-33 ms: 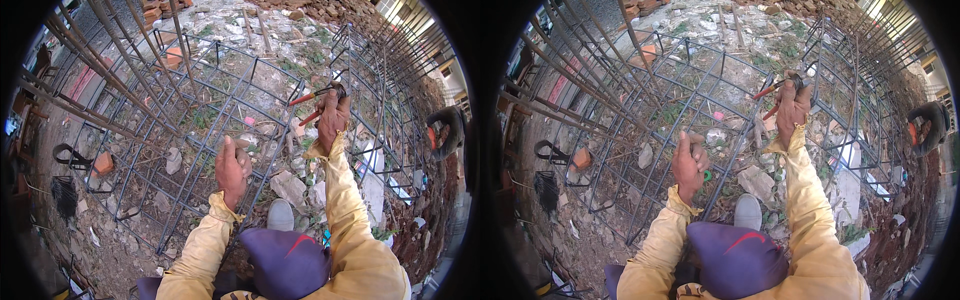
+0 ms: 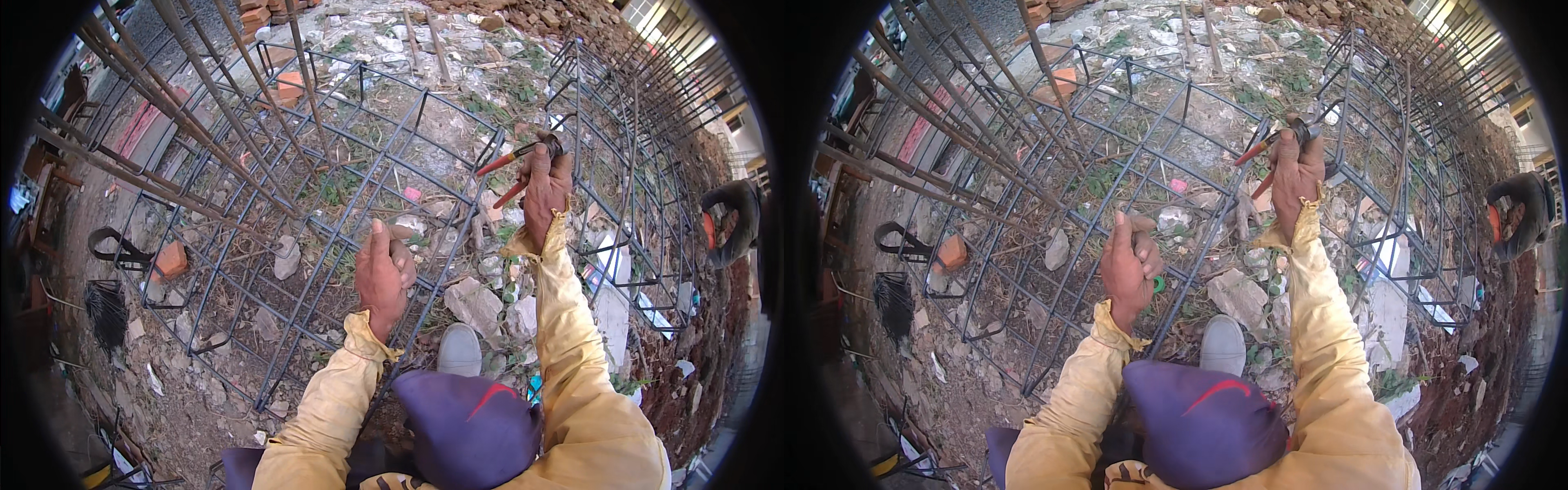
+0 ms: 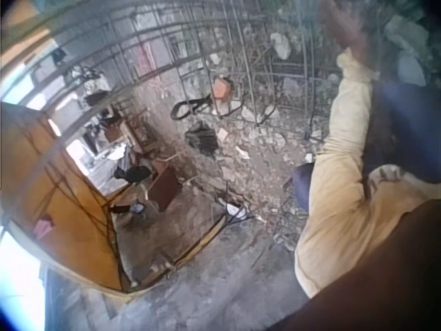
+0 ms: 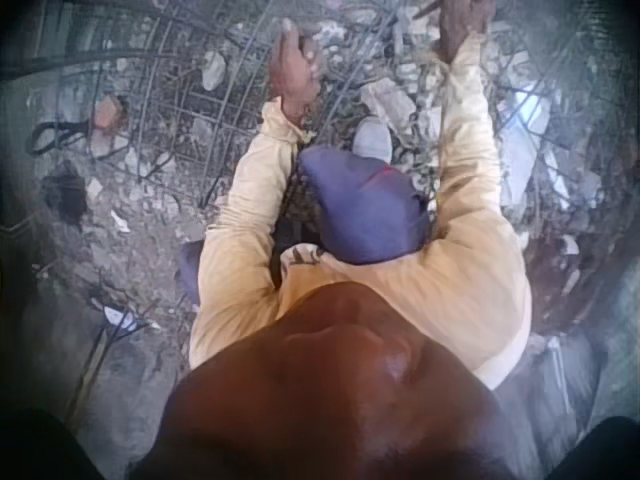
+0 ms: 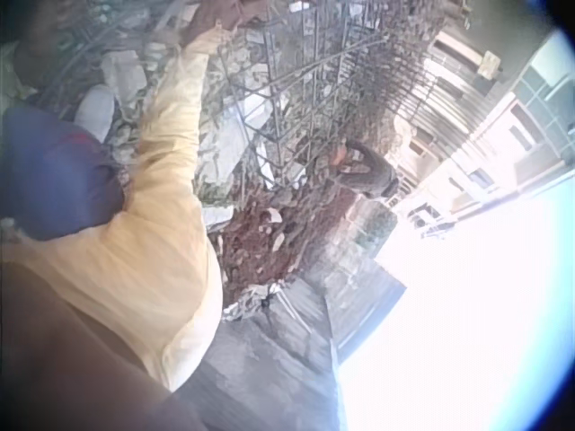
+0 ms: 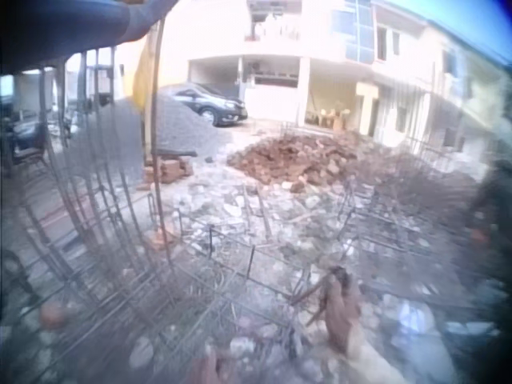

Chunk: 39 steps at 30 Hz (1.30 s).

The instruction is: The person assembles a metal frame structure by hand, positioning intersecting bars and securing joints with pliers. The person repeatedly aligns and twists wire ties to fasten the frame components together.

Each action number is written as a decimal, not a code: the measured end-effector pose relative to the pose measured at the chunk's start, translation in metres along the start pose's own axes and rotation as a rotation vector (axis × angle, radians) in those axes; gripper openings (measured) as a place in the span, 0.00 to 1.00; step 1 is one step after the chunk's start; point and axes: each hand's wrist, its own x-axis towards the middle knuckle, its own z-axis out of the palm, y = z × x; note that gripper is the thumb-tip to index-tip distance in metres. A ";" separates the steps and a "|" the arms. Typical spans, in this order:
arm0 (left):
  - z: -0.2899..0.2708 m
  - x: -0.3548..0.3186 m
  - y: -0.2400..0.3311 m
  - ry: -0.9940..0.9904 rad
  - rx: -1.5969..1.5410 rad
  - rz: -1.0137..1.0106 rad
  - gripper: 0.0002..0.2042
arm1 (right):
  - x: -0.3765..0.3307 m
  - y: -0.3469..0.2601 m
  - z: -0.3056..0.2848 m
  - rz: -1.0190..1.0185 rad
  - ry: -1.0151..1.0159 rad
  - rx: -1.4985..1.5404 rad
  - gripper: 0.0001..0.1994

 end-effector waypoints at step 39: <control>0.070 -0.041 -0.085 -0.080 0.086 -0.052 0.23 | -0.037 -0.080 -0.023 0.550 -0.992 -0.326 0.17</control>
